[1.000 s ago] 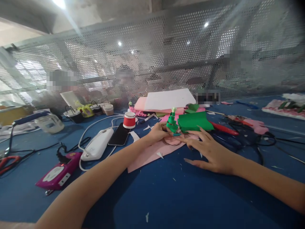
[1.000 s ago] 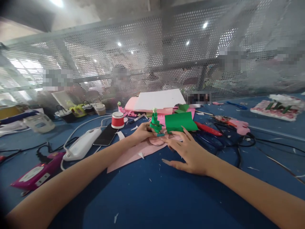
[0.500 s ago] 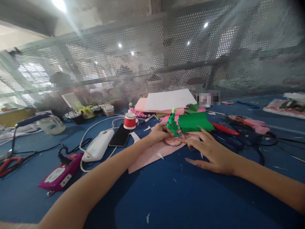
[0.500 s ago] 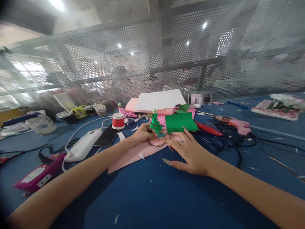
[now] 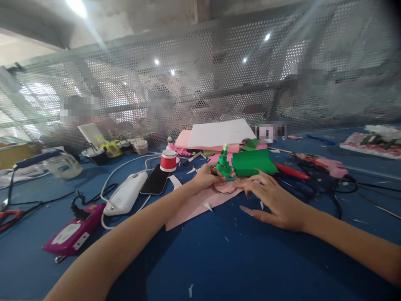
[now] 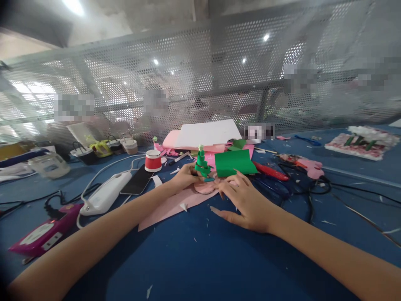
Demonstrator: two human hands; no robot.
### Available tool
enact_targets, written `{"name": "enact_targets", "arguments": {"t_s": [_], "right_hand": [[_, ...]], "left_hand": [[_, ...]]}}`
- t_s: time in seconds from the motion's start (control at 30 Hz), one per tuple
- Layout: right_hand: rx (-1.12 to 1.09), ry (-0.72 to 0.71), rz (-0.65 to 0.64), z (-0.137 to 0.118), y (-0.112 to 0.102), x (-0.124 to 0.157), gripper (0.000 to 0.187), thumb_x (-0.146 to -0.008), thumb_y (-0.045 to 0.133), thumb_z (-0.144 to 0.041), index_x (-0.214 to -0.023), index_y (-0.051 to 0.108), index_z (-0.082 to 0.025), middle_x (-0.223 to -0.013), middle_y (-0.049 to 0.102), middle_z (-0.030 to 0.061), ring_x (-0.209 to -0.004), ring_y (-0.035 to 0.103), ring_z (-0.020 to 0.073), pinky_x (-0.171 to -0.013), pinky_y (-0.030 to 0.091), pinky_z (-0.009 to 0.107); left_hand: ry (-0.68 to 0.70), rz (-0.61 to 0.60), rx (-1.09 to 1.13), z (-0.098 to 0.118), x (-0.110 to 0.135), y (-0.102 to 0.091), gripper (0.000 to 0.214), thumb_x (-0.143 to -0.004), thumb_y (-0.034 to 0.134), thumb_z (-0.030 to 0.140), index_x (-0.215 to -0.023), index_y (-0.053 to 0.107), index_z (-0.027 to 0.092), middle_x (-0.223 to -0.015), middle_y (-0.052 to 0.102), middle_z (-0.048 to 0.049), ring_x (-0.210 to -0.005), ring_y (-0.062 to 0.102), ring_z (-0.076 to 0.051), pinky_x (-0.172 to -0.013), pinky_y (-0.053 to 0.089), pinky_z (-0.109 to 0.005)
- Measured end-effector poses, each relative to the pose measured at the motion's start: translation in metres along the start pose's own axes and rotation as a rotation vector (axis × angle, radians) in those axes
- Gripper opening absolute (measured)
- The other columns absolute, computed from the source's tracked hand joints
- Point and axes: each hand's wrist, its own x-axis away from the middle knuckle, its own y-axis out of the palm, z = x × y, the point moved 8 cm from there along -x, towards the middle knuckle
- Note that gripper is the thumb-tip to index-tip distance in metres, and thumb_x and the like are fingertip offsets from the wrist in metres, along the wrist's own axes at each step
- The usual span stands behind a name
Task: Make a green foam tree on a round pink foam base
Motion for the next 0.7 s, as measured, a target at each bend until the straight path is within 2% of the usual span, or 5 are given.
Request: {"name": "enact_targets", "arguments": {"t_s": [0.13, 0.23, 0.37, 0.5, 0.7], "right_hand": [[0.031, 0.0, 0.032, 0.0, -0.004, -0.001, 0.034, -0.088, 0.047, -0.045, -0.111, 0.047, -0.021, -0.104, 0.059, 0.0082, -0.104, 0.048, 0.0257, -0.101, 0.028, 0.053], [0.146, 0.063, 0.173, 0.015, -0.015, 0.001, 0.029, -0.088, 0.046, -0.041, -0.107, 0.048, -0.02, -0.104, 0.058, 0.0103, -0.103, 0.049, 0.0268, -0.097, 0.034, 0.05], [0.335, 0.29, 0.354, 0.062, -0.029, 0.013, 0.062, -0.083, 0.051, -0.047, -0.132, 0.034, -0.014, -0.132, 0.043, 0.0195, -0.125, 0.037, 0.0358, -0.104, 0.025, 0.058], [0.28, 0.418, 0.189, 0.104, -0.012, 0.02, 0.081, -0.082, 0.049, -0.058, -0.144, 0.02, -0.016, -0.144, 0.035, 0.0187, -0.134, 0.029, 0.0374, -0.103, 0.024, 0.065], [0.165, 0.53, 0.158, 0.113, -0.004, 0.019, 0.059, -0.086, 0.046, -0.045, -0.136, 0.042, -0.014, -0.126, 0.057, 0.0155, -0.112, 0.057, 0.0313, -0.091, 0.047, 0.049]], "left_hand": [[-0.021, 0.014, 0.019, 0.001, 0.0, 0.001, 0.032, -0.051, 0.075, 0.008, -0.079, 0.062, 0.013, -0.061, 0.064, 0.0012, -0.06, 0.061, -0.013, -0.066, 0.051, -0.028], [-0.031, 0.016, 0.038, 0.002, 0.001, 0.002, 0.032, -0.052, 0.074, 0.006, -0.081, 0.063, 0.012, -0.061, 0.065, -0.0003, -0.06, 0.062, -0.013, -0.066, 0.051, -0.029], [-0.021, 0.012, 0.028, 0.004, 0.002, 0.001, 0.031, -0.053, 0.073, 0.005, -0.081, 0.065, 0.012, -0.06, 0.065, -0.0003, -0.059, 0.062, -0.013, -0.065, 0.05, -0.028], [-0.036, 0.002, 0.039, 0.002, 0.0, 0.002, 0.032, -0.052, 0.074, 0.007, -0.082, 0.065, 0.013, -0.06, 0.066, 0.0002, -0.061, 0.064, -0.015, -0.066, 0.052, -0.029], [-0.035, -0.007, 0.043, 0.003, 0.0, 0.003, 0.032, -0.05, 0.074, 0.006, -0.081, 0.065, 0.013, -0.061, 0.068, 0.0, -0.061, 0.064, -0.015, -0.067, 0.052, -0.03]]}}
